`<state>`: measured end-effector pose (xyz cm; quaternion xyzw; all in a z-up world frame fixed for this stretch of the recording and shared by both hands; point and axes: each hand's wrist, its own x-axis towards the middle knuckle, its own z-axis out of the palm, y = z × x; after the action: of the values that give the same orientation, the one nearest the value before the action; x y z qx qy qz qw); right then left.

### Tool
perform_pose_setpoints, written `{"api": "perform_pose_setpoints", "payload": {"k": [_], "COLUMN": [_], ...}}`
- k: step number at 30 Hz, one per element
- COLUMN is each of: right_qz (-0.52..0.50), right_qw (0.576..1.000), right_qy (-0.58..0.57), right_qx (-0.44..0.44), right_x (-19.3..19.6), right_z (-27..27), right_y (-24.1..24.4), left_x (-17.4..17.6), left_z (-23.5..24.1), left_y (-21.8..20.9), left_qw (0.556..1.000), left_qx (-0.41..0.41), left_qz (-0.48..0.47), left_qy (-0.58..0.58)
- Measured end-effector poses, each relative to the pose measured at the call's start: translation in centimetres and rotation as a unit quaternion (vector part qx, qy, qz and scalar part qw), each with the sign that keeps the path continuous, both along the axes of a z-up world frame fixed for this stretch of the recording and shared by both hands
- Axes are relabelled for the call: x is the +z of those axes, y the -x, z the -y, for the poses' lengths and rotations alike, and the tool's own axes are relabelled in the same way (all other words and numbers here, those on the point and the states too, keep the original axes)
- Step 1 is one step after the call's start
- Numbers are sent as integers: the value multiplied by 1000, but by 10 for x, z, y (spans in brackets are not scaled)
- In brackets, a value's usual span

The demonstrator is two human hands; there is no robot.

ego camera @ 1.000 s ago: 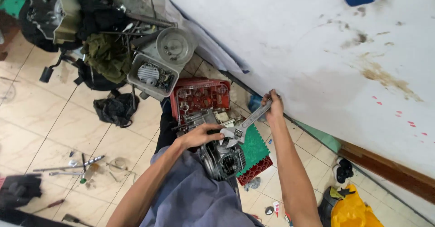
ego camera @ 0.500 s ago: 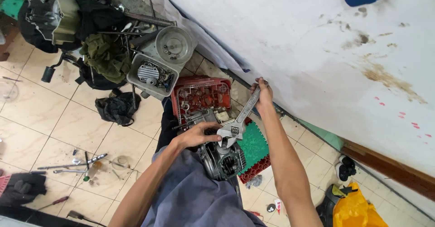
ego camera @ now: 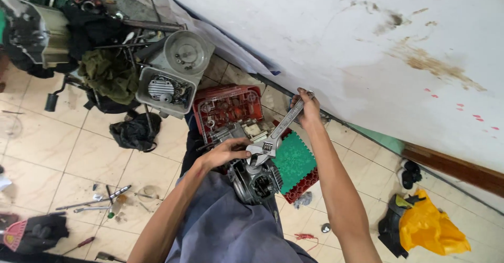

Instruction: The person kneels on the workshop floor working on a motorcycle engine cylinder assembly. They use an adjustable wrench to loosen and tighten fasteners on the engine, then use a long metal rod to work inside the engine cylinder while steadying the engine with the other hand.

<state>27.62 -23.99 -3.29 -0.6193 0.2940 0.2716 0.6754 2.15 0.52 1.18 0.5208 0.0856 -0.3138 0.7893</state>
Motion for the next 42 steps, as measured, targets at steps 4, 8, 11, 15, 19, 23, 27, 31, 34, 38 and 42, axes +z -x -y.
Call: {"api": "perform_pose_setpoints", "payload": {"k": [4, 8, 11, 15, 19, 23, 27, 31, 34, 38, 42], "right_qz": [-29, -11, -21, -48, -43, 34, 24, 11, 30, 25, 41], "right_qw": [999, 997, 998, 999, 995, 988, 989, 985, 969, 979, 990], "right_qy": [-22, -71, -65, -23, -85, -139, -148, -167, -217, -181, -132], "right_qx": [0, 8, 3, -4, 7, 61, 20, -50, -118, -85, -12], "right_x": [-7, -8, -36, -67, -42, -7, -5, -20, -20, 10, 32], "right_z": [-16, -20, -12, 4, -29, -47, -20, 29, 42, 20, -6], "right_y": [1, 8, 12, 21, 4, -6, 5, 24, 28, 14, -4], "left_x": [1, 4, 14, 6, 11, 18, 19, 34, 35, 26, 21], "left_z": [-2, -3, -11, -5, -7, -8, -10, -14, -15, -14, -11], "left_y": [6, 9, 3, 10, 11, 8, 2, -9, -15, -13, -6], "left_qw": [999, 1000, 999, 996, 994, 995, 996, 995, 994, 992, 995], "left_qx": [-7, 3, -16, 5, 12, 12, -15, -47, -69, -66, -22], "left_qz": [-12, -15, 3, 73, 90, 85, 75, 49, 43, 71, 85], "left_qy": [-45, -26, -32, -47, -54, -41, -43, -69, -70, -76, -43]}}
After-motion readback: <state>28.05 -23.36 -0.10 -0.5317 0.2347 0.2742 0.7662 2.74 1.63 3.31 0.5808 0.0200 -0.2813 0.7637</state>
